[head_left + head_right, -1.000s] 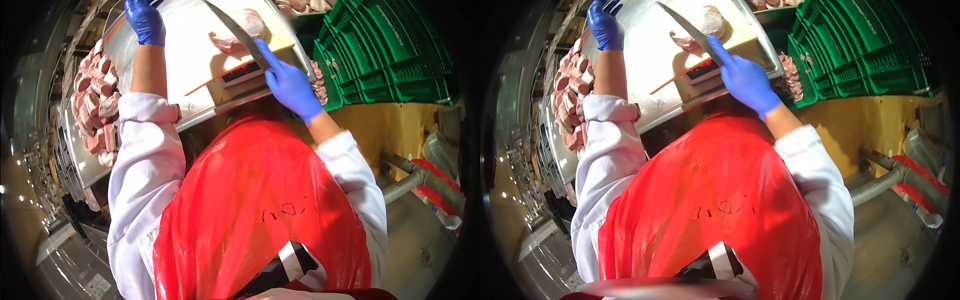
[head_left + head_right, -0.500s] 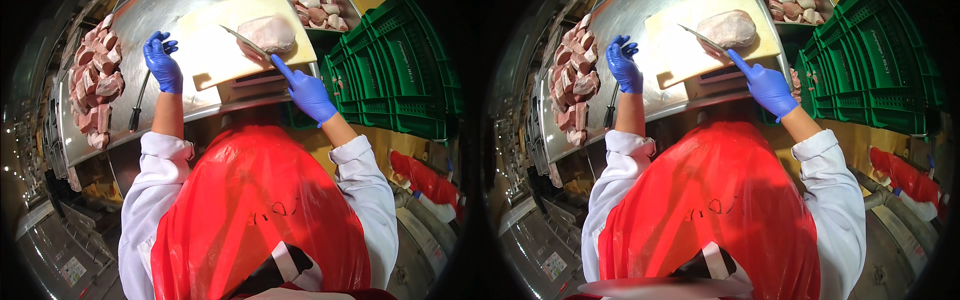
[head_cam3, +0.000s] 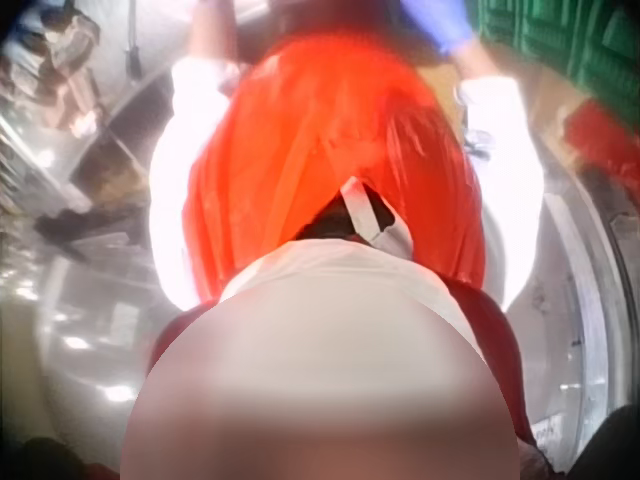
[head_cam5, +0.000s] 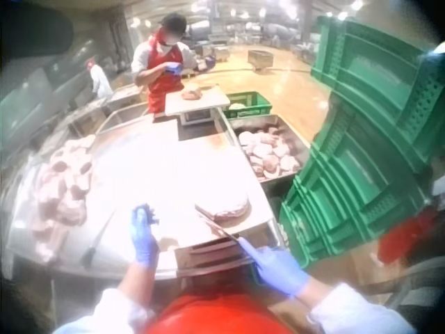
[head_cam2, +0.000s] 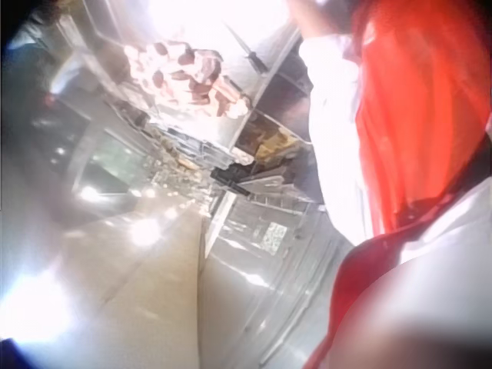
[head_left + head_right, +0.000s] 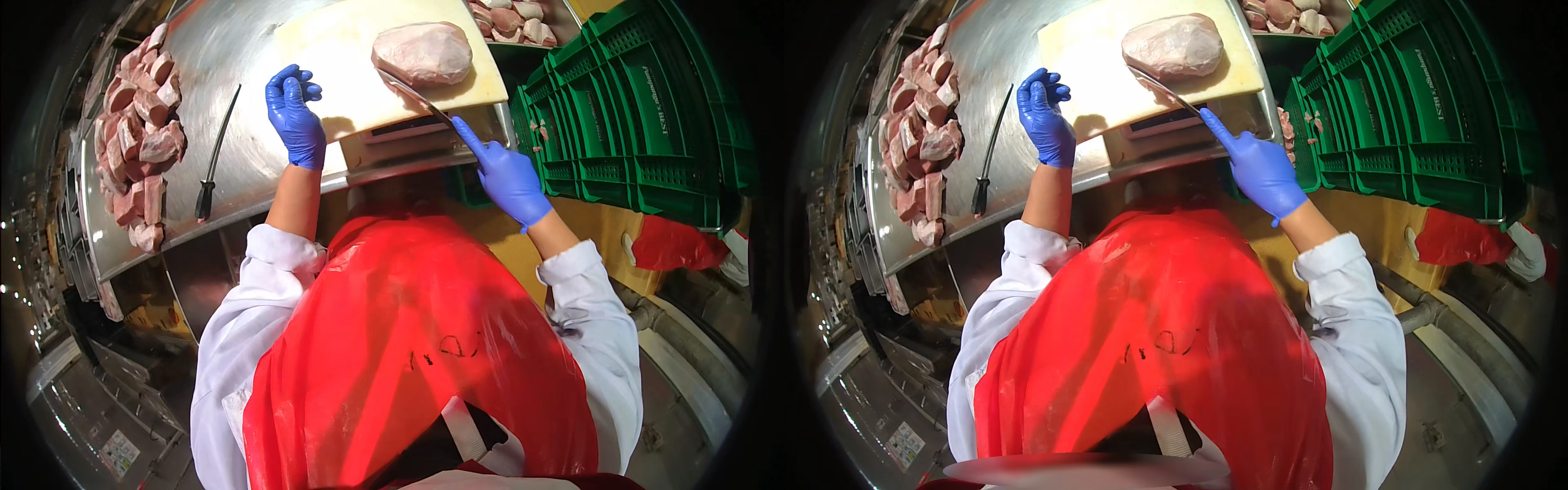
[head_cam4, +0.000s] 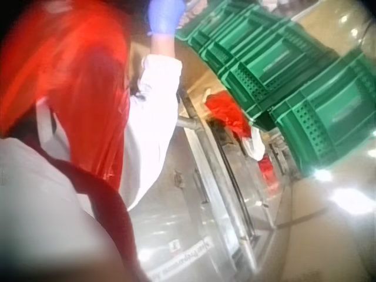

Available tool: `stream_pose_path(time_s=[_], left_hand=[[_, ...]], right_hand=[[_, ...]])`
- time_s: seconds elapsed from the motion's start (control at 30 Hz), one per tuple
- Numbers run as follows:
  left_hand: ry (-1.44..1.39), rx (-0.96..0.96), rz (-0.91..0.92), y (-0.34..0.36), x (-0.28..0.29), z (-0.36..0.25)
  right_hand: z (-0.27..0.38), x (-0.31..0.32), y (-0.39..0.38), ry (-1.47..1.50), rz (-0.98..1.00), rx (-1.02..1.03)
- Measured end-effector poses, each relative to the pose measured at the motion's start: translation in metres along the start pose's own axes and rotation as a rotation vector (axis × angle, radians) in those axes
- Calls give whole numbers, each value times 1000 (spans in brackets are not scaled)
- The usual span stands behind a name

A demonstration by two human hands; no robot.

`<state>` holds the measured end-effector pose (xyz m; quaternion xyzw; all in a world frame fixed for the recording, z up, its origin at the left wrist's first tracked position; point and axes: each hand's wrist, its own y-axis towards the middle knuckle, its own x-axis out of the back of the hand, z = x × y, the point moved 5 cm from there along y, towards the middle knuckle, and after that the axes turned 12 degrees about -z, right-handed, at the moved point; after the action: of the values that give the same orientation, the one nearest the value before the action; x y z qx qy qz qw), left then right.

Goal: The person cuts large pieces of raw meat into smaller portions using a knife on a cutting board. The cut pieces are placed on a metal tray to the left.

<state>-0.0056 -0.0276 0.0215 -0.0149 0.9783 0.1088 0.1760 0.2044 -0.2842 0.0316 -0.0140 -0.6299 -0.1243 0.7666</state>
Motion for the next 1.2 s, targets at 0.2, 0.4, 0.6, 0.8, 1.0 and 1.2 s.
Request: stream_pose_path(time_s=[0.2, 0.4, 0.6, 0.8, 1.0, 1.2], left_hand=[[121, 87, -1, -16, 3, 13], [250, -174, 138, -43, -38, -2], [659, -1017, 500, -52, -91, -52], [626, -1020, 653, -67, -130, -57], [535, -986, 751, -77, -153, -47], [554, -965, 793, -80, -145, -37]], right_hand=[[7, 34, 16, 309, -261, -5], [16, 37, 49, 635, -191, -150], [9, 34, 32, 856, -67, -242], [-23, 61, -22, 943, -156, -511], [-138, 14, -94, 5, -208, -656], [-143, 1, -109, 43, -266, -680]])
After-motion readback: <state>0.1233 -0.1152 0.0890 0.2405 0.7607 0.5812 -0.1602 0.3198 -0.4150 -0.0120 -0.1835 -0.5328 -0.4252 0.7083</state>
